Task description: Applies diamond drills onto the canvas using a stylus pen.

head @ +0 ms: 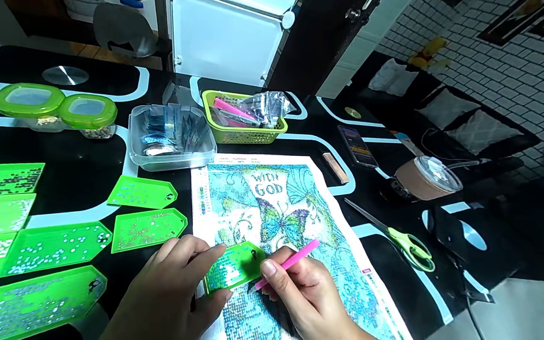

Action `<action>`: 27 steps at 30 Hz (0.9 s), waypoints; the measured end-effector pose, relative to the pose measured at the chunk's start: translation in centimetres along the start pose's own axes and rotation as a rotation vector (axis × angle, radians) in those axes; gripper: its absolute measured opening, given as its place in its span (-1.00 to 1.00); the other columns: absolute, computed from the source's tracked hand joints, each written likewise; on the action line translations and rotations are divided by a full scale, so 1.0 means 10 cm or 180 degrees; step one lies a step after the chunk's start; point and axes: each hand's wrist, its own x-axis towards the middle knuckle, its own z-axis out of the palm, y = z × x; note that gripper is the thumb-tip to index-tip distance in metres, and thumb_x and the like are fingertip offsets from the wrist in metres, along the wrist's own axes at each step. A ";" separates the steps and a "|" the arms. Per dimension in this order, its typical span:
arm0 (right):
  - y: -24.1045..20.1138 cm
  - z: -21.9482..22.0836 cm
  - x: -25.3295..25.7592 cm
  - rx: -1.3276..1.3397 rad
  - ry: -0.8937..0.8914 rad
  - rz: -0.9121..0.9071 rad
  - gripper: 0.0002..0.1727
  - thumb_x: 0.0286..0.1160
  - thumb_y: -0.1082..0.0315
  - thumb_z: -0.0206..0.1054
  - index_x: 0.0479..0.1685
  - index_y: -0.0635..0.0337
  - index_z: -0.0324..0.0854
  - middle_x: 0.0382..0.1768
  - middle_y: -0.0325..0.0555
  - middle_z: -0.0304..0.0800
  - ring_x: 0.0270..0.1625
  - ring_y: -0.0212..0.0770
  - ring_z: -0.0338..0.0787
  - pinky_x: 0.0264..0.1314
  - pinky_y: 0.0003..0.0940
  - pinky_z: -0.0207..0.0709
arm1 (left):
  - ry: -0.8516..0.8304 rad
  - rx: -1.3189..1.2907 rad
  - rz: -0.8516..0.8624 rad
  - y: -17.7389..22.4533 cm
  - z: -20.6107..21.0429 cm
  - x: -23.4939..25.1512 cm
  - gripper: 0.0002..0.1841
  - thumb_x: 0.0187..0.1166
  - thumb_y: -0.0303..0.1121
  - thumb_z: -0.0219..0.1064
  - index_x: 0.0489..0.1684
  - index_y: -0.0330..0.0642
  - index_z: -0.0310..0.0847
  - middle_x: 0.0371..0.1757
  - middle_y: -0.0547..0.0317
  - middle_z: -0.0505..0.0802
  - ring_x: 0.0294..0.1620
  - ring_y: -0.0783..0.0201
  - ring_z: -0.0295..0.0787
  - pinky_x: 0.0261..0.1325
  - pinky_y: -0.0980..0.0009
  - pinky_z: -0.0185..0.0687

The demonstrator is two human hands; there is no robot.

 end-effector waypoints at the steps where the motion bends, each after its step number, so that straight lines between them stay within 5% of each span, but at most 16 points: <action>1: 0.00 0.00 0.00 -0.0069 -0.0018 -0.0037 -0.69 0.85 0.27 0.14 -0.23 0.30 0.61 -0.47 -0.20 0.70 -0.42 -0.55 0.69 -0.35 -0.64 0.60 | 0.0006 0.0006 -0.0004 0.00 0.00 0.00 -0.49 0.43 0.12 0.29 0.20 0.05 0.85 -0.07 0.17 0.82 -0.07 0.10 0.73 -0.14 0.23 0.64; 9: -0.19 0.00 0.04 -0.1328 -0.0425 -0.0696 -0.67 0.83 0.23 0.15 -0.29 0.25 0.62 -0.43 -0.07 0.68 -0.34 -0.32 0.71 -0.22 -0.56 0.60 | 0.0019 -0.0042 -0.0030 0.00 0.01 0.00 -0.48 0.42 0.13 0.29 0.18 0.04 0.86 -0.08 0.16 0.83 -0.08 0.08 0.74 -0.14 0.16 0.65; 16: -0.20 -0.04 0.35 -0.0319 -0.0326 -0.0151 -0.66 0.83 0.26 0.17 -0.24 0.33 0.68 -0.43 -0.18 0.77 -0.35 -0.53 0.75 -0.26 -0.63 0.66 | 0.0033 0.0010 0.0036 0.01 0.01 0.00 -0.51 0.43 0.08 0.31 0.22 0.04 0.84 -0.04 0.11 0.83 -0.05 0.04 0.76 -0.11 0.14 0.68; 27: -0.09 0.11 0.41 -0.0489 -0.0384 -0.0282 -0.66 0.81 0.26 0.20 -0.26 0.34 0.71 -0.43 -0.16 0.76 -0.34 -0.51 0.73 -0.24 -0.63 0.62 | 0.0094 0.0174 0.0128 0.00 0.03 0.00 -0.53 0.41 0.10 0.31 0.11 0.04 0.84 -0.09 0.18 0.81 -0.08 0.08 0.76 -0.10 0.16 0.67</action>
